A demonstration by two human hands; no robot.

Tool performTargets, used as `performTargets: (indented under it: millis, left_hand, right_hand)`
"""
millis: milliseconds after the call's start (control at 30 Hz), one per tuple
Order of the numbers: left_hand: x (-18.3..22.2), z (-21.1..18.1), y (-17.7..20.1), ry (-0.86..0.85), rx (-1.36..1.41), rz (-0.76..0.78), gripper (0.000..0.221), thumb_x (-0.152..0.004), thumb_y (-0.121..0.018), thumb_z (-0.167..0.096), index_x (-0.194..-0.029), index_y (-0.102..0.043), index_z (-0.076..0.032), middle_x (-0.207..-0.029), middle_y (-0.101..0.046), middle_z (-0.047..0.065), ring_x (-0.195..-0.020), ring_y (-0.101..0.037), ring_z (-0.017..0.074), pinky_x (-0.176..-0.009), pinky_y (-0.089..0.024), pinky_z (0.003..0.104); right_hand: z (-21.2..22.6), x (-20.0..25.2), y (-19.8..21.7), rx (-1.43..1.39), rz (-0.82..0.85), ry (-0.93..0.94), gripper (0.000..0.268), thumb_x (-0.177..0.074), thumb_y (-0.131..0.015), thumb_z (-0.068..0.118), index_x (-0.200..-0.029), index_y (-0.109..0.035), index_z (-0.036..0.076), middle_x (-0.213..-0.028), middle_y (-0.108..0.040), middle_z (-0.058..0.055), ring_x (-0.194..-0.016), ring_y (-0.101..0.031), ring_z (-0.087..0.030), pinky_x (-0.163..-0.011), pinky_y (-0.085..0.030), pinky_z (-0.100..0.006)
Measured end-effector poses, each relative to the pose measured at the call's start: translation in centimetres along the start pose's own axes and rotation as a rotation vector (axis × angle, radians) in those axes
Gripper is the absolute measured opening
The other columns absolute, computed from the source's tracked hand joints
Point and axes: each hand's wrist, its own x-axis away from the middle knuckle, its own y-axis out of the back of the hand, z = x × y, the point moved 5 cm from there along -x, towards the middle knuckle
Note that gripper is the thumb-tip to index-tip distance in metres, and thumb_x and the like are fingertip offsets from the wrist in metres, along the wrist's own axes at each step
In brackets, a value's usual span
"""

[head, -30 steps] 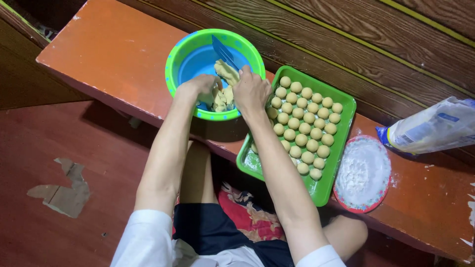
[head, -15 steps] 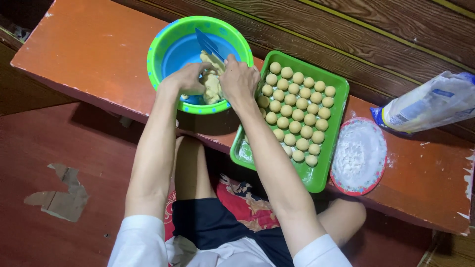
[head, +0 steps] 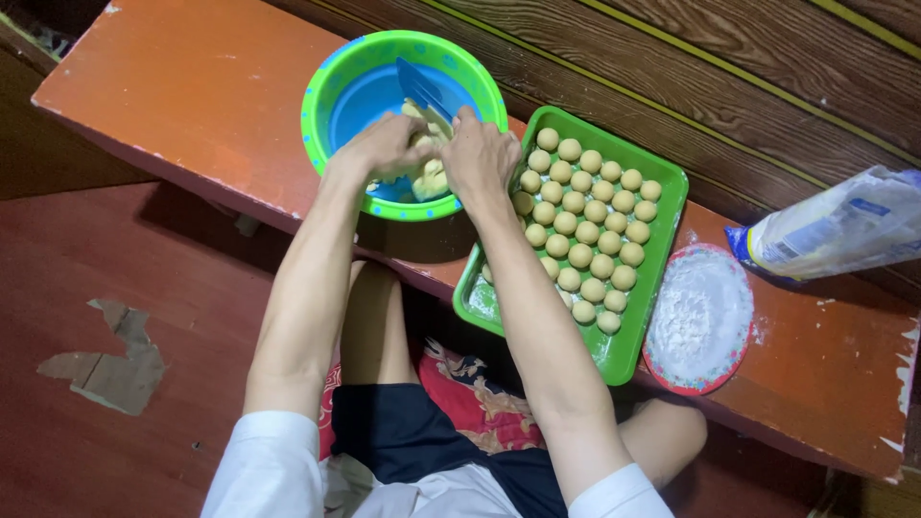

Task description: Shaping small pieces of dough into balls and then flattening them by hand on a tray.

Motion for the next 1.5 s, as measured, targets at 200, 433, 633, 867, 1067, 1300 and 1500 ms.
performTargets:
  millis: [200, 433, 633, 867, 1067, 1300, 1500]
  left_hand:
    - [1.4, -1.9, 0.6, 0.114, -0.322, 0.012, 0.028, -0.094, -0.061, -0.027, -0.100, -0.077, -0.005, -0.104, -0.074, 0.028, -0.104, -0.070, 0.0495, -0.086, -0.057, 0.060]
    - [4.9, 0.4, 1.1, 0.082, -0.340, -0.186, 0.044, -0.084, -0.068, 0.005, -0.124, -0.071, -0.013, -0.110, -0.065, 0.021, -0.096, -0.071, 0.0526, -0.080, -0.062, 0.061]
    - [4.0, 1.8, 1.8, -0.062, -0.090, -0.550, 0.021, -0.099, -0.061, -0.022, -0.092, -0.074, -0.007, -0.078, -0.070, 0.018, -0.081, -0.070, 0.0468, -0.066, -0.052, 0.062]
    - [3.7, 0.6, 0.0, 0.258, -0.360, -0.153, 0.021, -0.089, -0.060, -0.002, -0.100, -0.077, -0.005, -0.099, -0.074, 0.023, -0.099, -0.072, 0.0470, -0.079, -0.059, 0.063]
    - [6.1, -2.7, 0.6, 0.239, -0.327, 0.170, 0.037, -0.089, -0.072, -0.020, -0.116, -0.071, 0.004, -0.117, -0.071, 0.029, -0.115, -0.066, 0.0494, -0.092, -0.054, 0.065]
    - [4.9, -2.1, 0.6, 0.124, -0.213, 0.154, 0.069, -0.080, -0.081, 0.002, -0.132, -0.036, 0.008, -0.126, -0.060, 0.041, -0.118, -0.060, 0.0574, -0.099, -0.051, 0.067]
    - [4.0, -1.5, 1.9, -0.008, -0.033, -0.166, 0.034, -0.099, -0.059, -0.018, -0.124, -0.060, 0.005, -0.108, -0.065, 0.025, -0.104, -0.069, 0.0480, -0.085, -0.058, 0.059]
  right_hand:
    - [-0.2, -0.2, 0.6, 0.035, 0.040, 0.035, 0.044, -0.099, -0.038, 0.019, -0.136, -0.060, 0.030, -0.107, -0.076, -0.017, -0.109, -0.070, -0.044, -0.107, -0.039, -0.056]
    - [-0.9, -0.3, -0.7, 0.046, 0.053, 0.027, 0.050, -0.094, -0.042, 0.013, -0.136, -0.065, 0.027, -0.110, -0.076, -0.018, -0.106, -0.071, -0.044, -0.107, -0.039, -0.054]
    - [-2.3, -1.4, -2.3, 0.027, 0.007, 0.014, 0.046, -0.094, -0.045, 0.016, -0.132, -0.067, 0.029, -0.111, -0.075, -0.011, -0.106, -0.072, -0.038, -0.107, -0.037, -0.054]
    - [-1.7, 0.4, -1.4, 0.030, -0.060, 0.077, 0.045, -0.094, -0.046, 0.010, -0.130, -0.070, 0.021, -0.107, -0.074, -0.010, -0.101, -0.072, -0.036, -0.105, -0.037, -0.055]
    - [-0.8, 1.3, -0.9, 0.057, -0.035, 0.128, 0.040, -0.096, -0.048, 0.014, -0.127, -0.071, 0.019, -0.100, -0.076, -0.010, -0.099, -0.073, -0.035, -0.101, -0.034, -0.051]
    - [-1.9, -0.2, -1.9, 0.103, 0.013, 0.128, 0.035, -0.094, -0.054, 0.019, -0.122, -0.073, 0.030, -0.096, -0.078, -0.005, -0.100, -0.074, -0.034, -0.105, -0.030, -0.052]
    - [1.3, 1.9, 2.3, -0.057, 0.054, 0.124, 0.033, -0.099, -0.058, 0.028, -0.130, -0.053, 0.020, -0.091, -0.074, -0.021, -0.101, -0.070, -0.049, -0.101, -0.030, -0.050]
